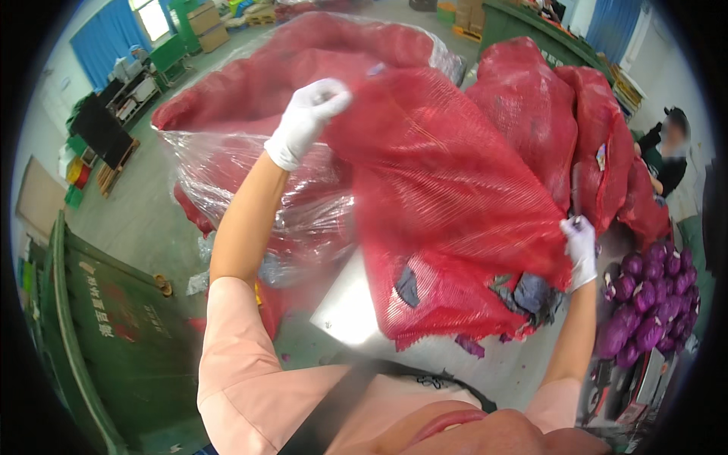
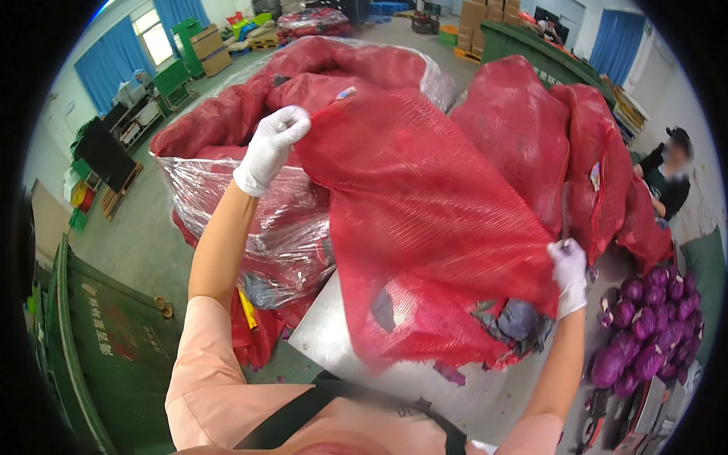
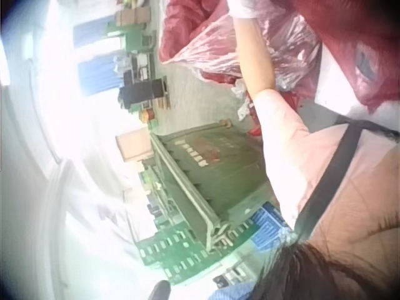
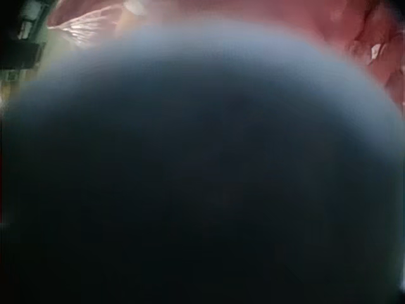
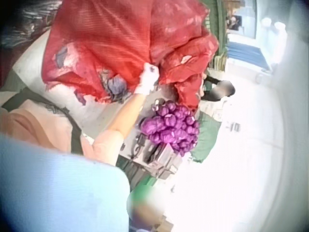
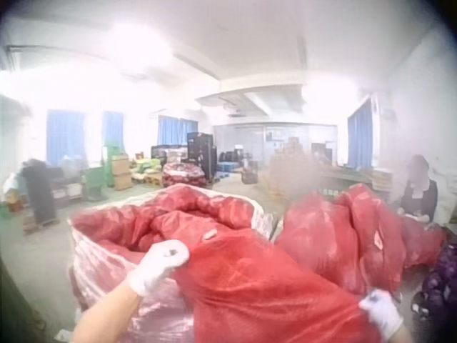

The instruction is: The person removes outer leaves from red cabbages using a knife and hands, then places the trimmed cabbages on a table. Discarded leaves are collected in a white bin and emptied into a green crate.

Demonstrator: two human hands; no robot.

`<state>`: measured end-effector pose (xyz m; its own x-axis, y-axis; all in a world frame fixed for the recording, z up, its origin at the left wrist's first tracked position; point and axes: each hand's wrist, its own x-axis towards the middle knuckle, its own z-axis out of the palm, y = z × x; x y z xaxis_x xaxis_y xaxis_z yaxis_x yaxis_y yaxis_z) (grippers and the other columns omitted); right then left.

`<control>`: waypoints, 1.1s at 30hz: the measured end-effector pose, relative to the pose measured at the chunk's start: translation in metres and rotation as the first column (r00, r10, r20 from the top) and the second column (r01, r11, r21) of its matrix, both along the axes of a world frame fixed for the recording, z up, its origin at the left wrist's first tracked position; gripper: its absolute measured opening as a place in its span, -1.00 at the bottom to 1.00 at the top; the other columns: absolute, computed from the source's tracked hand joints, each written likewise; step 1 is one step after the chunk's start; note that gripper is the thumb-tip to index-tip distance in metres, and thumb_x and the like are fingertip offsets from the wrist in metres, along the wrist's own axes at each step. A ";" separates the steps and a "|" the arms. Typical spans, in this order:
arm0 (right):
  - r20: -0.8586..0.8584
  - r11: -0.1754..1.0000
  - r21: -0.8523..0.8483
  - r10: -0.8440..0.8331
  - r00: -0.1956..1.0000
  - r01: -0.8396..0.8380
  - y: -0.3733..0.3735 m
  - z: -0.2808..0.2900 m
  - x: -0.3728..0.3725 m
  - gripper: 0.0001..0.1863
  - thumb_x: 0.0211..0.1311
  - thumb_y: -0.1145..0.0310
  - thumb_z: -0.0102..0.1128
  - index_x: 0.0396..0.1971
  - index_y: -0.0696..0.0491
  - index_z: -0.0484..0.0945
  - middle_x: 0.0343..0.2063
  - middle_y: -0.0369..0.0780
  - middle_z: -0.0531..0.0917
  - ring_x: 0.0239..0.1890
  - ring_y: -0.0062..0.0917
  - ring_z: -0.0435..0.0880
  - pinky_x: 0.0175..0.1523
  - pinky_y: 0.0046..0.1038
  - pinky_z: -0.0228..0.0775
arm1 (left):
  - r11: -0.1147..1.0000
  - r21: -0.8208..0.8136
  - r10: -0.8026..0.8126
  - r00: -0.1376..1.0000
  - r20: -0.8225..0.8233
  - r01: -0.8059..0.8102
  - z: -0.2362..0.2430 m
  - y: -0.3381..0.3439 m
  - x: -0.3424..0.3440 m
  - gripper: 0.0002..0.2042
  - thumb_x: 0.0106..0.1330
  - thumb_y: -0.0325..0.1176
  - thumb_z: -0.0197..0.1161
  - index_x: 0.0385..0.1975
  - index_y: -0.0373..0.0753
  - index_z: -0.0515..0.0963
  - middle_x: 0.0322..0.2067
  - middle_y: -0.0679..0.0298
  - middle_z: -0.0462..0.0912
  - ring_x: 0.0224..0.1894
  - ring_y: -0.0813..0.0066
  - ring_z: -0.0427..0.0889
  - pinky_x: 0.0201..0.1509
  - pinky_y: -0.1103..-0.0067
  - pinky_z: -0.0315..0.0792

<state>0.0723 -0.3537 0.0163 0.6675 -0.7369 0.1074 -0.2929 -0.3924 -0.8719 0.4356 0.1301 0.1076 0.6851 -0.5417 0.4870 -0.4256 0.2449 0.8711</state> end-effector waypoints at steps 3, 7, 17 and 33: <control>-0.002 0.987 0.014 -0.157 0.988 0.157 -0.034 0.019 -0.018 -0.87 0.29 0.30 0.32 -0.33 0.00 0.57 -0.66 -0.43 0.46 -0.80 -0.74 0.28 -0.71 -0.59 0.09 | 0.960 -0.261 -0.101 0.995 0.007 0.100 0.045 -0.030 -0.073 -0.89 0.37 -0.42 0.29 -0.19 -0.27 0.57 -0.23 0.47 0.54 -0.17 0.72 0.43 -0.01 0.69 0.30; 0.201 0.998 0.035 0.045 0.979 -0.054 0.072 0.109 0.018 -0.55 0.25 0.29 0.36 0.14 0.03 0.57 -0.43 -0.42 0.61 -0.73 -0.82 0.30 -0.66 -0.70 0.10 | 0.906 -0.390 -0.132 0.985 0.113 0.166 0.101 -0.067 -0.098 -0.85 0.40 -0.36 0.28 -0.17 -0.28 0.57 -0.24 0.45 0.55 -0.15 0.70 0.46 0.03 0.67 0.32; 0.944 0.680 0.057 0.201 0.261 -0.731 0.208 0.100 0.079 -0.57 0.56 0.22 -0.12 0.27 0.12 0.27 0.27 -0.16 0.36 0.39 -0.38 0.27 0.53 -0.32 0.00 | 0.918 -0.074 -0.258 0.730 0.633 0.390 0.113 -0.138 -0.222 -0.84 0.17 -0.51 0.34 -0.25 -0.34 0.62 -0.33 0.09 0.69 -0.25 0.28 0.71 -0.11 0.46 0.56; 0.546 0.789 0.601 -0.290 0.786 -0.127 0.213 0.069 -0.050 -0.78 0.32 0.41 0.29 -0.09 -0.02 0.50 -0.37 -0.40 0.46 -0.73 -0.71 0.23 -0.66 -0.59 0.07 | 0.840 0.254 0.411 0.868 0.277 -0.479 -0.012 -0.167 0.046 -0.66 0.27 -0.13 0.40 -0.37 -0.37 0.67 -0.48 0.19 0.68 -0.41 0.46 0.58 -0.23 0.45 0.47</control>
<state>0.0225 -0.1412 0.0856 0.5529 -0.8331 -0.0155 0.3470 0.2471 -0.9047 0.4816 -0.0369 0.0960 0.7920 -0.3454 0.5034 -0.5986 -0.2771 0.7516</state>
